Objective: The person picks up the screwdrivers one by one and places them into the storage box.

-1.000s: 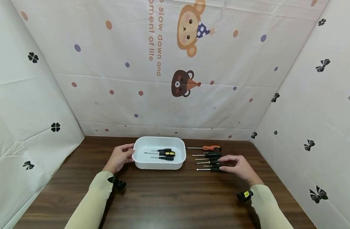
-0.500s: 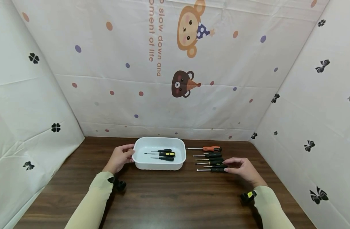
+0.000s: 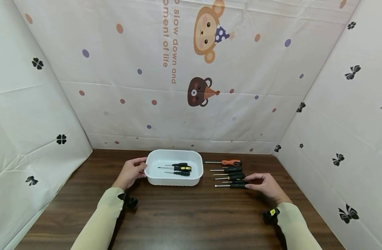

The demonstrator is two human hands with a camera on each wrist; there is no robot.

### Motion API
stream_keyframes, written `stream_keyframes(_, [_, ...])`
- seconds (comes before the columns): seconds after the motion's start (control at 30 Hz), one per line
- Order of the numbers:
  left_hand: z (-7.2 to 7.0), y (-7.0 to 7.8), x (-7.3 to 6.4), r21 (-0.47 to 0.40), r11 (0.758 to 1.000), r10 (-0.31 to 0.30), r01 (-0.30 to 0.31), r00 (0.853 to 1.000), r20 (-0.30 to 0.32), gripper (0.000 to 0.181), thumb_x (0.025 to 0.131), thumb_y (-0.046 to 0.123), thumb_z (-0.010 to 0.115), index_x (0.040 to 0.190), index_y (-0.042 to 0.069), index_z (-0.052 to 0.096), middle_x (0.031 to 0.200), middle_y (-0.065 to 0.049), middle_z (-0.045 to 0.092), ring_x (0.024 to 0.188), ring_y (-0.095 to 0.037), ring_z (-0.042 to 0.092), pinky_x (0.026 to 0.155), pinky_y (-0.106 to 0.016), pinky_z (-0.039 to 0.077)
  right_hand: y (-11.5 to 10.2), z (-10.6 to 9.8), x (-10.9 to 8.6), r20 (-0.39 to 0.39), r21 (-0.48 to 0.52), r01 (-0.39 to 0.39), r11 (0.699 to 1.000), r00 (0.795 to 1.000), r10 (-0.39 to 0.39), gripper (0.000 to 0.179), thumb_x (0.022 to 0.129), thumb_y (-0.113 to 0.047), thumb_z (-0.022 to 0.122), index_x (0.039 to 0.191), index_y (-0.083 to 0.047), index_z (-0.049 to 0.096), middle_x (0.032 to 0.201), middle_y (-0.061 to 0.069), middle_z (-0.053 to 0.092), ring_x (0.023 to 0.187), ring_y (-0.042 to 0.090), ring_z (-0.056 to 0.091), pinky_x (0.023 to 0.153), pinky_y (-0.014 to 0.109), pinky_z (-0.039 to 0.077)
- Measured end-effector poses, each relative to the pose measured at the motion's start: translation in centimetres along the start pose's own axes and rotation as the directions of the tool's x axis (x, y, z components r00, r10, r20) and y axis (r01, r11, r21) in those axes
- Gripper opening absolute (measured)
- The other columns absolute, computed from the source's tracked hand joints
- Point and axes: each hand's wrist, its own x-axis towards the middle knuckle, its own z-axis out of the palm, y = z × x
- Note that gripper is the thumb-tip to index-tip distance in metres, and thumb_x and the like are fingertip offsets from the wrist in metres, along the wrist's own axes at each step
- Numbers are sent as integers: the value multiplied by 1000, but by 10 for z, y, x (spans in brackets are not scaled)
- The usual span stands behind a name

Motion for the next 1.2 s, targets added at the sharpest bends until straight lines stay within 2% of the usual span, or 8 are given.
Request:
stream_keyframes(0.13, [0,0,0,-4,1000,-1,1,1000,-4,49,101,6,61,148,-3,50,110,-15,62,71,-13,63,65,-26,62,-1,1,1,7,-52,-41,998,999,41,31,85,-26,85,111,-11,79,112,9,77,102,5,68,88,17,53])
stream_keyframes(0.23, [0,0,0,-1,1000,3,-3,1000,-3,49,101,6,61,148,-3,49,110,-15,62,71,-13,63,65,-25,62,-3,1,2,16,-98,-50,994,999,52,29,84,-28,85,109,-15,80,112,5,77,105,8,67,89,20,53])
stream_keyframes(0.4, [0,0,0,-1,1000,0,0,1000,-1,50,101,6,61,149,-3,49,111,-16,61,71,-13,62,64,-26,62,-5,2,3,28,-125,-36,992,999,40,27,84,-29,86,108,-18,80,113,3,77,107,15,67,90,23,54])
stream_keyframes(0.57, [-1,2,-1,-6,1000,-10,10,1000,7,50,101,5,60,149,-4,48,112,-18,61,71,-14,62,65,-26,62,-4,3,4,51,-125,-28,992,998,35,26,83,-28,86,106,-18,80,111,2,77,105,14,67,88,22,54])
stream_keyframes(0.67, [-1,2,0,-9,1000,-11,11,1000,8,50,101,5,60,149,-4,48,113,-19,61,71,-14,63,65,-26,62,-2,3,5,59,-162,-34,986,997,44,24,84,-29,86,105,-19,81,110,1,77,104,14,67,88,23,54])
stream_keyframes(0.83, [-1,-1,2,-1,1000,-3,3,1000,3,50,101,6,61,149,-3,49,113,-17,63,71,-13,63,64,-26,62,-3,4,6,48,-241,-57,969,996,71,21,83,-33,86,101,-26,81,112,-1,76,109,17,66,93,30,54])
stream_keyframes(1.0, [-1,-1,2,-6,1000,-5,5,1000,7,50,101,6,61,149,-3,48,115,-18,63,71,-13,63,64,-26,62,-3,7,6,43,-255,-67,965,996,81,21,82,-31,87,100,-24,81,113,2,77,112,23,66,95,37,54])
stream_keyframes(1.2, [-2,-2,2,4,1000,-4,4,1000,2,50,102,7,61,149,-2,49,117,-19,62,72,-13,63,65,-26,62,-1,9,5,56,-255,-66,965,995,82,22,81,-29,88,100,-23,81,113,5,76,107,22,67,87,30,55])
